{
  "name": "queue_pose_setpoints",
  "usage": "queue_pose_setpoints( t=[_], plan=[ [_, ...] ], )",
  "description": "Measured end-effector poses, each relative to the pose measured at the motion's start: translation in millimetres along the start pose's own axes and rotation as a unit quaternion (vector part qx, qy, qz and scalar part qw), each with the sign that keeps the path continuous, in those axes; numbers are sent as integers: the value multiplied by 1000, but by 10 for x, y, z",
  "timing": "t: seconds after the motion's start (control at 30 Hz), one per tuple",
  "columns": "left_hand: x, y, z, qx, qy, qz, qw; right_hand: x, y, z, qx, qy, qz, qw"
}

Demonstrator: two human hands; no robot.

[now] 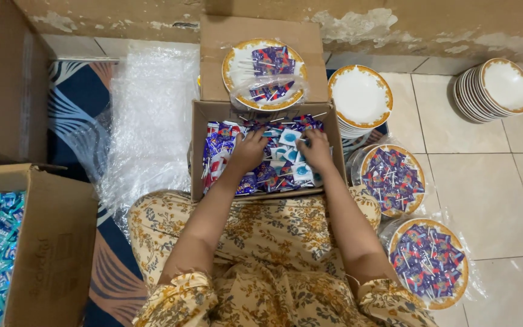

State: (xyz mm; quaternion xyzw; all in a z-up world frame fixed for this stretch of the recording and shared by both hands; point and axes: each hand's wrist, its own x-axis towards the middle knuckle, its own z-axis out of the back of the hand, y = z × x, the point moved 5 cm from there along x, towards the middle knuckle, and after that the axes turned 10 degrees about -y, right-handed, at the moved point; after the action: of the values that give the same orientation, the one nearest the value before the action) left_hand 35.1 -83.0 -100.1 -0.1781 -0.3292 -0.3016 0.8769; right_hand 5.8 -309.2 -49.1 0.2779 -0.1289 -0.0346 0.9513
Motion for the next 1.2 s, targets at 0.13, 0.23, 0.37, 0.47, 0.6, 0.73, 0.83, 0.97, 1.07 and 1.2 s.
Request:
queue_pose_setpoints(
  t=[0.13,0.23,0.37,0.47,0.6,0.73,0.83,0.97,1.07,1.2],
  plan=[
    [-143,105,-247,-28,93,42,994,11,65,123,84,-108,45,990],
    [-165,172,-274,-30,101,54,993,-4,382,349,126,-153,6,980],
    [-167,259,-168,-89,62,69,992,57,645,406,185,-187,50,963],
    [12,257,306,-137,38,105,984,136,924,521,216,-225,124,942],
    [163,287,978,-254,-1,189,948,303,847,411,188,-287,165,925],
    [-9,456,957,-293,-3,252,922,438,1314,491,193,-294,172,920],
    [-96,551,908,-297,-36,274,914,669,1266,46,105,-197,189,956],
    [-165,595,842,-299,-40,282,911,816,1243,-205,-39,-103,224,968],
    [-181,635,818,-315,-49,290,903,809,1210,-111,-69,-87,208,972],
    [13,643,1024,-348,-64,342,871,510,1255,236,57,-156,236,957]
  ],
)
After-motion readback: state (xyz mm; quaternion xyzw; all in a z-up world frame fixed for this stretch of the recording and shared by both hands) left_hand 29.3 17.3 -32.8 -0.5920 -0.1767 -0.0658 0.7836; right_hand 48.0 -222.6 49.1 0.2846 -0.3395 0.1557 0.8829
